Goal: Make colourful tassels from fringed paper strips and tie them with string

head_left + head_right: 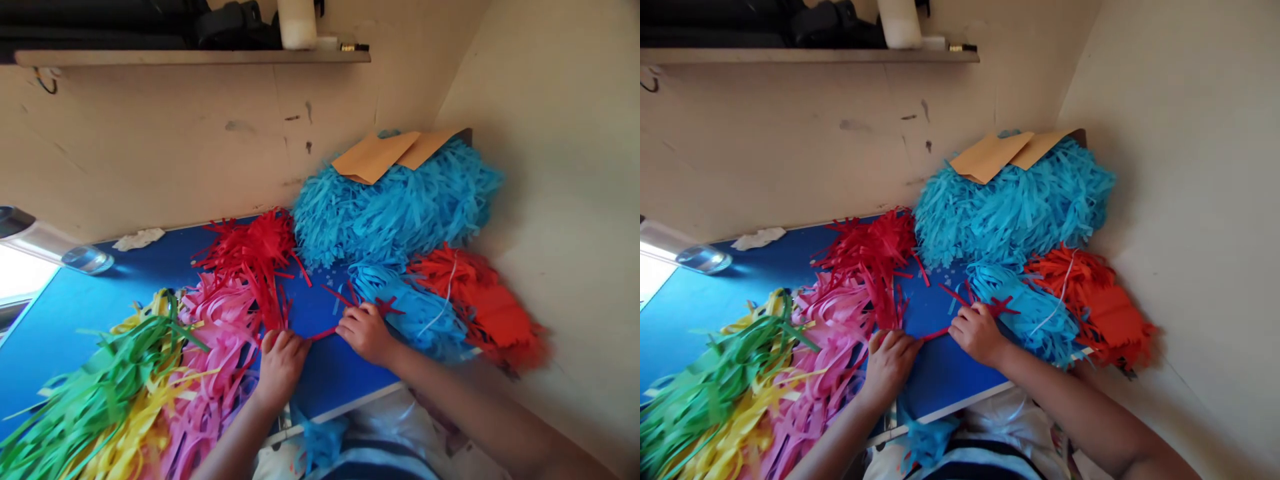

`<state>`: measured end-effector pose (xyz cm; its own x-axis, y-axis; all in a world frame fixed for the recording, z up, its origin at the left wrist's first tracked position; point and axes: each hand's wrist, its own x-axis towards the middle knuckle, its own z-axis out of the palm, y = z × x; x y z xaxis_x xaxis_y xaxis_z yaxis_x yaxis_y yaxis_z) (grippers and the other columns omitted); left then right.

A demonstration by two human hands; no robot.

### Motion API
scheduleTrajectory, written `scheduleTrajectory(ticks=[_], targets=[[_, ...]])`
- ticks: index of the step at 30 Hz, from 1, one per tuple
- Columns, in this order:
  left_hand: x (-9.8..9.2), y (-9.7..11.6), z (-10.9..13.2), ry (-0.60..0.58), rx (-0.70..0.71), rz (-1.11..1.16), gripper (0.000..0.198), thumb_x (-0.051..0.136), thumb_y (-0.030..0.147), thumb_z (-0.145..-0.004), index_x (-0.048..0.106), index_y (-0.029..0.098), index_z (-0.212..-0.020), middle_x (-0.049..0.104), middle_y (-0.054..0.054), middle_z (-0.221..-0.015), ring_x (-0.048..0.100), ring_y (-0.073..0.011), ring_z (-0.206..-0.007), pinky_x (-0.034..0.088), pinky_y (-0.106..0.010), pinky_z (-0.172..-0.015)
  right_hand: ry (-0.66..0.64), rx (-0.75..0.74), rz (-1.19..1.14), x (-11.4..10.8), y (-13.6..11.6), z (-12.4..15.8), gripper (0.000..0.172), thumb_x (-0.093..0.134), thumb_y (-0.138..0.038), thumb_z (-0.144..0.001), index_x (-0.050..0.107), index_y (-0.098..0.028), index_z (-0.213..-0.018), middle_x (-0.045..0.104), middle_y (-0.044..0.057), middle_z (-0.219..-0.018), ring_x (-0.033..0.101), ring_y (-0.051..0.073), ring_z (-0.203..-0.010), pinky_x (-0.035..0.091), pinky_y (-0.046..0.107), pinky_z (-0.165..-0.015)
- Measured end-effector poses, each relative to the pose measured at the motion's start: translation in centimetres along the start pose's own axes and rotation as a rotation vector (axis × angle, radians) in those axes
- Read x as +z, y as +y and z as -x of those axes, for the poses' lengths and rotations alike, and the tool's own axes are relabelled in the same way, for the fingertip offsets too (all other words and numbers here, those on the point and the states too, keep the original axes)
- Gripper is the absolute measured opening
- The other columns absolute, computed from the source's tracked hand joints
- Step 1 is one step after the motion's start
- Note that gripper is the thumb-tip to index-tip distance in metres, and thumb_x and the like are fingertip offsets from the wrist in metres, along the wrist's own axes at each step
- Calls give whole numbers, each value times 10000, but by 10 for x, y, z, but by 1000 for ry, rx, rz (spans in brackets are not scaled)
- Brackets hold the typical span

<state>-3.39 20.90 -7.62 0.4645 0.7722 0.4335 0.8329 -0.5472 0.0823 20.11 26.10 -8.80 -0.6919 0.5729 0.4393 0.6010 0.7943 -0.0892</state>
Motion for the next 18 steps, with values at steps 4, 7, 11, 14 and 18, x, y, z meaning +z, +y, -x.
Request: scheduleTrajectory(ticks=[4,7,11,14,18], targets=[[3,-9,9,-27,-89,132,192,575,183,-905,729,279,-969,738,-7,-883,598,-211,-867,353,-395,-851,0,72,-67,-2,13,11,115,586,-211,-960,675,-222,-888,707,-5,-913,536,176,-973,253,388,-861],[10,-15,12,-49,-245,261,181,591,307,-911,737,253,-817,724,-13,-812,611,-196,-800,386,-358,-785,-82,166,-171,-7,19,7,70,677,-252,-901,699,-231,-837,698,-8,-918,541,177,-944,260,370,-836],[14,-15,12,-109,-397,299,242,615,417,-880,733,242,-761,715,-24,-806,625,-207,-813,395,-360,-796,-198,318,-295,-10,23,-2,73,763,-250,-824,723,-236,-764,696,-17,-891,548,169,-907,271,340,-788],[11,-12,10,-118,-441,248,246,608,428,-883,733,245,-777,713,-26,-826,624,-216,-839,371,-377,-824,-262,373,-344,-13,25,-7,95,776,-255,-809,722,-226,-737,702,-18,-896,554,169,-923,278,330,-787],[5,-6,0,-182,-417,156,268,543,377,-926,716,224,-791,697,-42,-816,604,-223,-834,353,-381,-790,-351,411,-337,-18,25,-15,117,707,-233,-856,713,-219,-740,699,-12,-890,553,171,-925,285,318,-778]])
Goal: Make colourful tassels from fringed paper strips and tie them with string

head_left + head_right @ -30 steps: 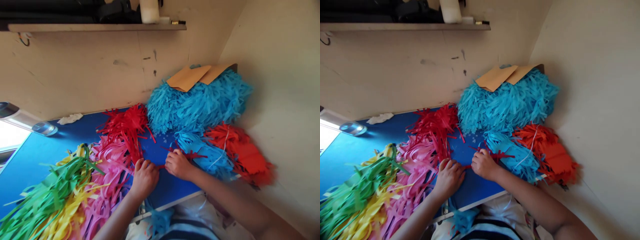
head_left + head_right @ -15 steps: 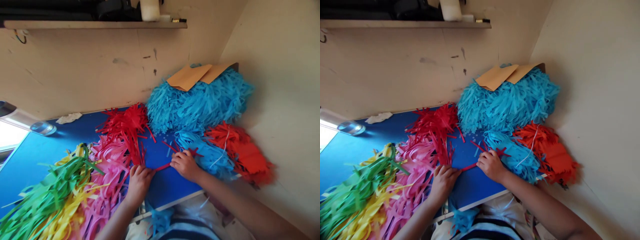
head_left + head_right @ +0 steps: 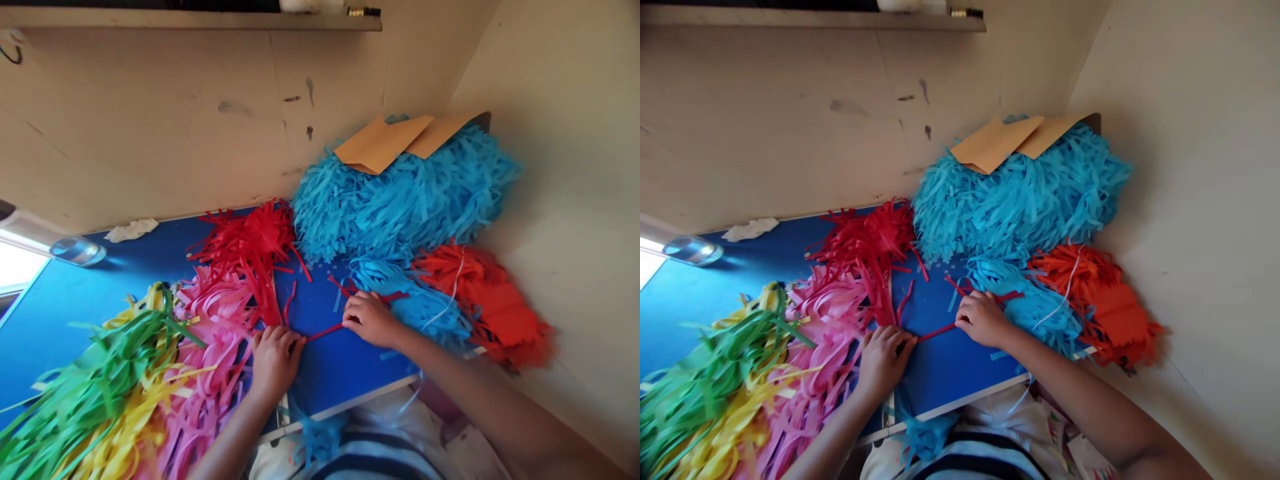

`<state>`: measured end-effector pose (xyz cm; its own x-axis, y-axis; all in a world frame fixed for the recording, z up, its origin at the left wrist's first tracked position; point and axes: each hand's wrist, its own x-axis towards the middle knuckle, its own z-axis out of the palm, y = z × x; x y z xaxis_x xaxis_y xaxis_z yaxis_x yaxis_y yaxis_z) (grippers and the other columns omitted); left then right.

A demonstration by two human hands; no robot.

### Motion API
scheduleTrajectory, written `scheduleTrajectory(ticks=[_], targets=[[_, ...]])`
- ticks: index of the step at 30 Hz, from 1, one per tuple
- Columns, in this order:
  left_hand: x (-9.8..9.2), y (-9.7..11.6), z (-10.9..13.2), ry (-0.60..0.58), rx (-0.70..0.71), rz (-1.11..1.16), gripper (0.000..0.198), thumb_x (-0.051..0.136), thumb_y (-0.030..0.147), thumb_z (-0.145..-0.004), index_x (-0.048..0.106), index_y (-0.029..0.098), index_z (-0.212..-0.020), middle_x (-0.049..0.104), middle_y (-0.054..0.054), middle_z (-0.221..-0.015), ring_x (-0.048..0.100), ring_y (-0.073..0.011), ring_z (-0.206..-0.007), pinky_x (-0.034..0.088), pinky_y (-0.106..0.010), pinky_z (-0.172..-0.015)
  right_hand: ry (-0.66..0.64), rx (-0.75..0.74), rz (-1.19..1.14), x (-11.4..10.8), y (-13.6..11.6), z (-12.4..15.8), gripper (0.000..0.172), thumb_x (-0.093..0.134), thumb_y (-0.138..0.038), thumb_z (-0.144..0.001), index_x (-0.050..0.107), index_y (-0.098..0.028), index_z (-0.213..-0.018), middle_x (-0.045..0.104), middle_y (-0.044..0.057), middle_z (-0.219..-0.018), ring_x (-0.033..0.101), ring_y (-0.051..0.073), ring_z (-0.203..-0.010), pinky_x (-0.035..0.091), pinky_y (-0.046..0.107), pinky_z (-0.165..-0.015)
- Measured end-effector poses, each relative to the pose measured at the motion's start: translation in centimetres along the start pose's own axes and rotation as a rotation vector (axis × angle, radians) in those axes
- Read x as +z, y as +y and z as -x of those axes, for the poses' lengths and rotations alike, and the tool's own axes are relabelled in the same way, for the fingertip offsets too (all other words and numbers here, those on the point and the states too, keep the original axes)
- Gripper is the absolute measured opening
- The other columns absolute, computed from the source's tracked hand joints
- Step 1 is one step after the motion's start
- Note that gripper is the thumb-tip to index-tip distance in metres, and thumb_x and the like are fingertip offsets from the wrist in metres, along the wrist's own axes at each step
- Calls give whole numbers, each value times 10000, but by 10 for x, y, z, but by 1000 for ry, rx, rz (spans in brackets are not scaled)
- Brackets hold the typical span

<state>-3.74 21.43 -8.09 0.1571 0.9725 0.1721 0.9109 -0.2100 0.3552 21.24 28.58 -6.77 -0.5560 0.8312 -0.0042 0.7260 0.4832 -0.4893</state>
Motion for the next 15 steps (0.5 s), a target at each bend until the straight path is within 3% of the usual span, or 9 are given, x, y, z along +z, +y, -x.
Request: scheduleTrajectory(ticks=[5,7,10,12,15], targets=[[-9,11,-9,-75,56,-211,238,533,317,-931,685,209,-785,671,-50,-790,565,-242,-831,331,-427,-833,-107,109,139,-4,-9,-12,136,680,-232,-819,680,-212,-684,691,2,-846,550,190,-902,286,318,-746],[-11,13,-9,-68,172,-251,166,532,258,-935,696,238,-949,684,-45,-872,552,-239,-882,319,-431,-870,-124,121,183,-6,-13,-15,116,692,-241,-797,672,-212,-687,691,10,-846,552,199,-903,288,324,-755],[-11,14,-9,-84,397,-264,300,540,199,-932,627,325,-1190,692,-20,-954,529,-225,-910,311,-417,-870,-105,104,226,-10,-19,-13,91,711,-255,-796,661,-209,-735,688,14,-839,550,207,-897,290,335,-779],[-9,14,-9,-83,444,-281,266,538,222,-940,642,326,-1162,689,-13,-915,518,-218,-869,313,-415,-851,-67,-20,269,-12,-23,-9,47,697,-262,-834,672,-223,-826,697,11,-900,542,216,-948,287,352,-814],[-5,16,-11,-58,437,-268,199,535,233,-945,679,302,-1063,688,-10,-912,524,-209,-868,317,-421,-868,-25,-340,344,-5,-27,-7,65,612,-226,-922,677,-225,-922,702,21,-952,529,212,-998,276,383,-856]])
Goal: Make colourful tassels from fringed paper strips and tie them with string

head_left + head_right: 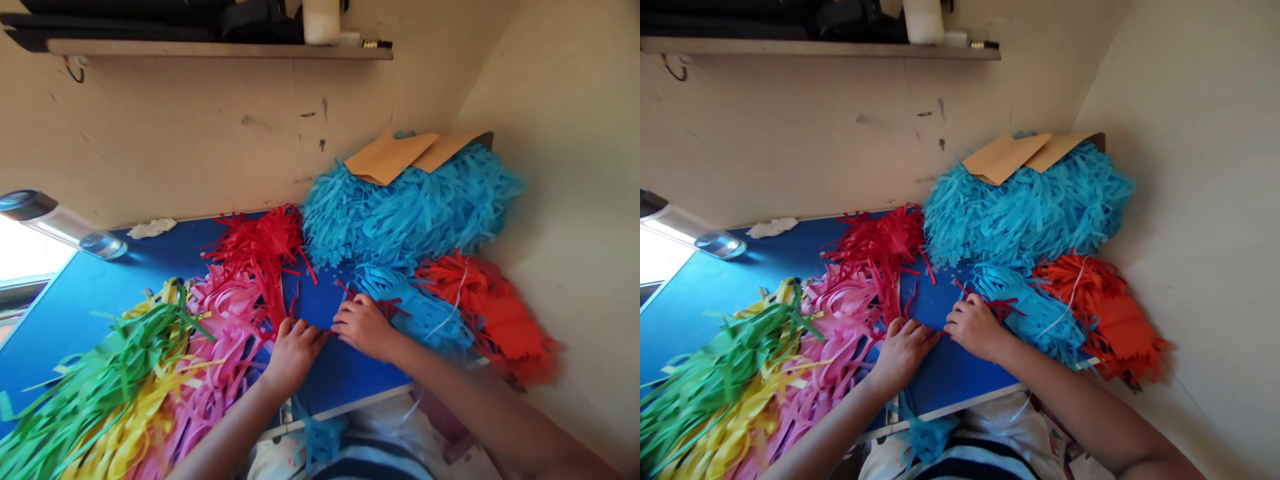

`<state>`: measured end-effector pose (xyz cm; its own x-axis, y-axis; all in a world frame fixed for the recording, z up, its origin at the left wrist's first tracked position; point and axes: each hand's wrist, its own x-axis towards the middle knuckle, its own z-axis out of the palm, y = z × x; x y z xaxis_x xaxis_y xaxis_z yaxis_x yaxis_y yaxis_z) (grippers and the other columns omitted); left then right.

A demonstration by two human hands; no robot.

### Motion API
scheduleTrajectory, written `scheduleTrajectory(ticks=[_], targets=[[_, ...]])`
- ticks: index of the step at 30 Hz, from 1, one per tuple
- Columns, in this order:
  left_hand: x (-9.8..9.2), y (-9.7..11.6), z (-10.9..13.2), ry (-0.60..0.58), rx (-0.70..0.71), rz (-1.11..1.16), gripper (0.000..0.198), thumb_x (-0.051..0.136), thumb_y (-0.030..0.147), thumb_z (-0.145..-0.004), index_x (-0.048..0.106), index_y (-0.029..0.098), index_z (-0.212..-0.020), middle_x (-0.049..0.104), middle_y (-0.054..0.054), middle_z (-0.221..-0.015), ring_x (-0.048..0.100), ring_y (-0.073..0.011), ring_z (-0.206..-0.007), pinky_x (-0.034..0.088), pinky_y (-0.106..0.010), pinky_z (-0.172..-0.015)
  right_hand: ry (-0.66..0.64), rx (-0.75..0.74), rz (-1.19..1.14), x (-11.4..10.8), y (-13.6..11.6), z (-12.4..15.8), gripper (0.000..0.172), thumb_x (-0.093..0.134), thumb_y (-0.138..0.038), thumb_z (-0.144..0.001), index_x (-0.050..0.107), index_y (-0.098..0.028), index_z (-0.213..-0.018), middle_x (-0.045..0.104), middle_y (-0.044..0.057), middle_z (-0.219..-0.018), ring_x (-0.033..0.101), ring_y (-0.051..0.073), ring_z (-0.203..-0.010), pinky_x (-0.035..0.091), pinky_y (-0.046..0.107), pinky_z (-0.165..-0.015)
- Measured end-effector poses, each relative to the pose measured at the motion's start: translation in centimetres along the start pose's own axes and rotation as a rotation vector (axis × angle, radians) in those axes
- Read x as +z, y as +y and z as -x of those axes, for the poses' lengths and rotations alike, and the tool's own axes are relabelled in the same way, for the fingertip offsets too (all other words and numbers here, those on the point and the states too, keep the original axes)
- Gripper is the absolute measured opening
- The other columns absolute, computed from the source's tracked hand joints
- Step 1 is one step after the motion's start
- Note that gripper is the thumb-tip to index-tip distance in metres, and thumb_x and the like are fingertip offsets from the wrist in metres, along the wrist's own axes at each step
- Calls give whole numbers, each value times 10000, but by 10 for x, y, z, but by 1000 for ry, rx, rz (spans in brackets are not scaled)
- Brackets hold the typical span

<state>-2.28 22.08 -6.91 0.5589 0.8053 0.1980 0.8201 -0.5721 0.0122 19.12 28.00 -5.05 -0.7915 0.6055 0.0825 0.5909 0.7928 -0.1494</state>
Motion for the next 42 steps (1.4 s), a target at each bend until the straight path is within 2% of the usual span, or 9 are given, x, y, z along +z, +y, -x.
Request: scheduleTrajectory(ticks=[4,9,13,17,20,24,29,37,42], targets=[[6,4,-6,78,-29,46,163,558,187,-919,697,246,-982,706,-23,-912,563,-199,-856,322,-441,-903,51,-155,121,17,-3,-7,237,486,-121,-964,665,-158,-814,675,47,-796,538,175,-797,291,378,-817],[-11,5,-4,277,-36,69,174,539,145,-922,693,226,-925,728,-15,-848,622,-172,-812,347,-400,-882,124,-27,-54,0,-18,-5,234,538,-207,-946,691,-171,-774,708,46,-796,591,167,-781,305,364,-810],[-47,8,9,459,-11,118,196,552,127,-909,673,252,-1000,755,7,-899,660,-160,-859,331,-384,-920,130,153,-412,-46,-38,7,229,541,-308,-968,745,-231,-896,753,34,-932,644,184,-886,339,363,-871],[-77,19,13,528,48,215,212,593,121,-882,663,265,-1021,758,29,-879,674,-146,-814,331,-393,-958,-81,216,-1149,-72,-42,9,364,610,-517,-878,755,-192,-803,731,20,-808,644,175,-772,435,298,-748],[-82,31,10,626,-56,362,137,642,150,-864,669,246,-958,743,19,-831,671,-142,-747,403,-377,-929,-102,339,-1568,-66,-46,9,384,782,-536,-695,715,-158,-684,645,-16,-651,560,125,-622,410,248,-622],[-78,48,9,671,-316,640,53,649,210,-865,692,237,-850,705,-14,-790,666,-157,-746,527,-302,-739,169,486,-1766,-43,-65,13,344,869,-418,-629,661,-144,-610,583,-33,-618,470,72,-558,350,210,-553],[-74,63,14,625,-493,882,112,629,280,-873,723,231,-839,710,-37,-776,681,-170,-725,565,-276,-648,304,594,-2013,-25,-85,13,351,898,-385,-588,688,-189,-790,579,-55,-612,439,49,-436,306,183,-439],[-70,61,17,629,-503,922,83,672,267,-830,753,257,-844,729,-31,-778,689,-175,-717,567,-278,-659,517,437,-1804,-25,-90,6,207,837,-355,-691,690,-212,-718,600,-25,-709,537,97,-565,445,224,-549],[-59,48,25,727,-849,1165,144,648,361,-828,675,227,-872,737,-35,-843,695,-190,-792,562,-290,-717,426,481,-929,-28,-36,-18,142,642,-336,-891,710,-217,-931,683,29,-901,628,158,-813,493,259,-736]])
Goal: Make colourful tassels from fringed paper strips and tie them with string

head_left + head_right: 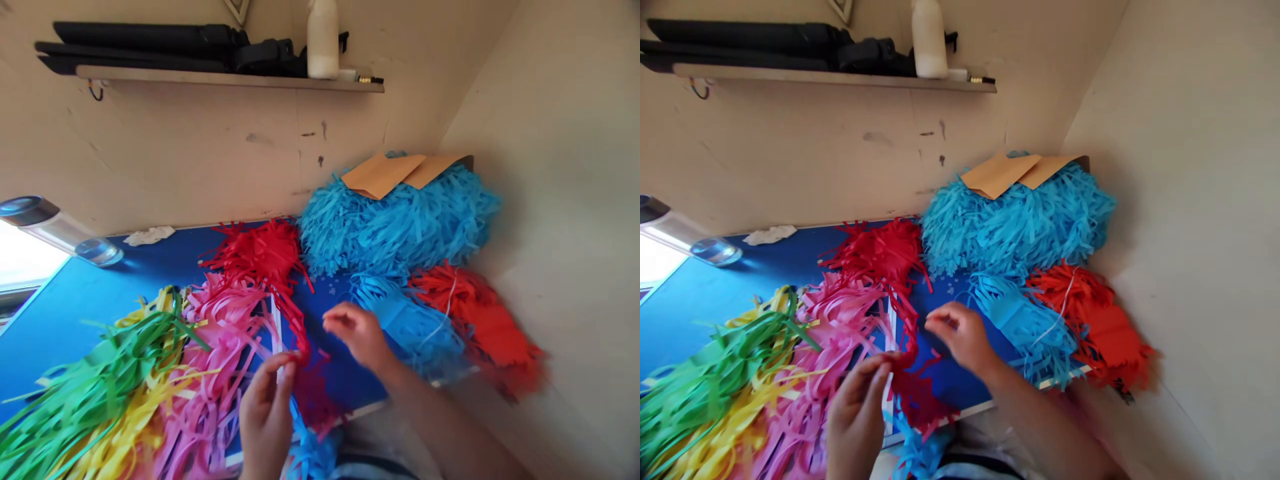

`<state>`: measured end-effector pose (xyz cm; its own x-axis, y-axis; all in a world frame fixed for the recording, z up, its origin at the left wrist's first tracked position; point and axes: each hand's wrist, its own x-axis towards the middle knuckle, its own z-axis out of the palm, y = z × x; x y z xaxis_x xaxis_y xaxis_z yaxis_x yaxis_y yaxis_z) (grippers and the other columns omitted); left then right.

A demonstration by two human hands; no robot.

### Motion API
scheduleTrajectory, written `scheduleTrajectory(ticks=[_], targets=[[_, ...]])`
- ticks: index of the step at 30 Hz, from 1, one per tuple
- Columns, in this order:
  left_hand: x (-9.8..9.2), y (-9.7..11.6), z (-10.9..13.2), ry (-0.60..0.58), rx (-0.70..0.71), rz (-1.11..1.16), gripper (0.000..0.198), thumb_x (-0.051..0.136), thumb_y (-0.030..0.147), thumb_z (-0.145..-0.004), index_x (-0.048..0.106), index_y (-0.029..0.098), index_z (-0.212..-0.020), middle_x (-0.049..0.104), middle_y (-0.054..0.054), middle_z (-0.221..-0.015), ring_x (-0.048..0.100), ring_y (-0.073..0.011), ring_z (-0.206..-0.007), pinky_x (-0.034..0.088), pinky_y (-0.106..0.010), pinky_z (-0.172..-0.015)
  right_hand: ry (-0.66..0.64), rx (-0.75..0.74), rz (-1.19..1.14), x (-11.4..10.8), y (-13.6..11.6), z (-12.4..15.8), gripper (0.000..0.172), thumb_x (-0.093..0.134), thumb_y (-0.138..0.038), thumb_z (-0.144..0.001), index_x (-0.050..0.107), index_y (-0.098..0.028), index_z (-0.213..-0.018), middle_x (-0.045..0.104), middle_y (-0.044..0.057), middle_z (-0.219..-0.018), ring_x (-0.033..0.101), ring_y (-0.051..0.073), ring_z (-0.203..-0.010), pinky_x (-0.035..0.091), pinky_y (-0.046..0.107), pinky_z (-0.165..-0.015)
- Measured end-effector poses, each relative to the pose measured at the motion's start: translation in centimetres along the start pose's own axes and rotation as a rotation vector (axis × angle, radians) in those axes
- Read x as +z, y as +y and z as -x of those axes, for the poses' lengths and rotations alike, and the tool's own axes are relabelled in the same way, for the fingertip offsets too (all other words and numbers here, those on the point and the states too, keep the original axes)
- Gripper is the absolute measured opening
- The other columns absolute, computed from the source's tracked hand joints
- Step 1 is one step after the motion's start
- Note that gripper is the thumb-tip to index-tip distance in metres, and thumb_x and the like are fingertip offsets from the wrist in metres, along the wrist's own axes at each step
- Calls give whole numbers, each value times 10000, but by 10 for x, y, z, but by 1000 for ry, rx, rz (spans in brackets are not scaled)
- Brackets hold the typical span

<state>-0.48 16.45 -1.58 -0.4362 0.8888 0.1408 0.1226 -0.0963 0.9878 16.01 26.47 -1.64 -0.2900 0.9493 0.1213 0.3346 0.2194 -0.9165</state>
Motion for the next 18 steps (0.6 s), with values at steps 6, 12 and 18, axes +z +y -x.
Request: scheduleTrajectory(ticks=[6,12,18], targets=[[10,-9,0,11,-291,305,279,595,503,-851,499,241,-856,469,83,-569,465,-95,-516,455,-211,-537,-165,66,806,-17,47,-71,129,624,-150,-881,714,-167,-972,684,99,-1042,651,210,-910,453,285,-771],[14,-15,1,-152,-113,-82,331,525,530,-878,559,207,-815,534,30,-616,482,-120,-538,418,-231,-520,-227,57,963,-11,56,-73,141,576,-187,-913,716,-179,-923,685,96,-1002,645,217,-917,429,288,-746],[19,-11,-7,-288,-5,-211,279,529,469,-874,626,214,-819,665,-11,-695,593,-151,-597,469,-246,-558,-234,19,1022,-16,50,-71,186,533,-189,-927,718,-190,-901,693,101,-997,623,235,-986,419,312,-804]])
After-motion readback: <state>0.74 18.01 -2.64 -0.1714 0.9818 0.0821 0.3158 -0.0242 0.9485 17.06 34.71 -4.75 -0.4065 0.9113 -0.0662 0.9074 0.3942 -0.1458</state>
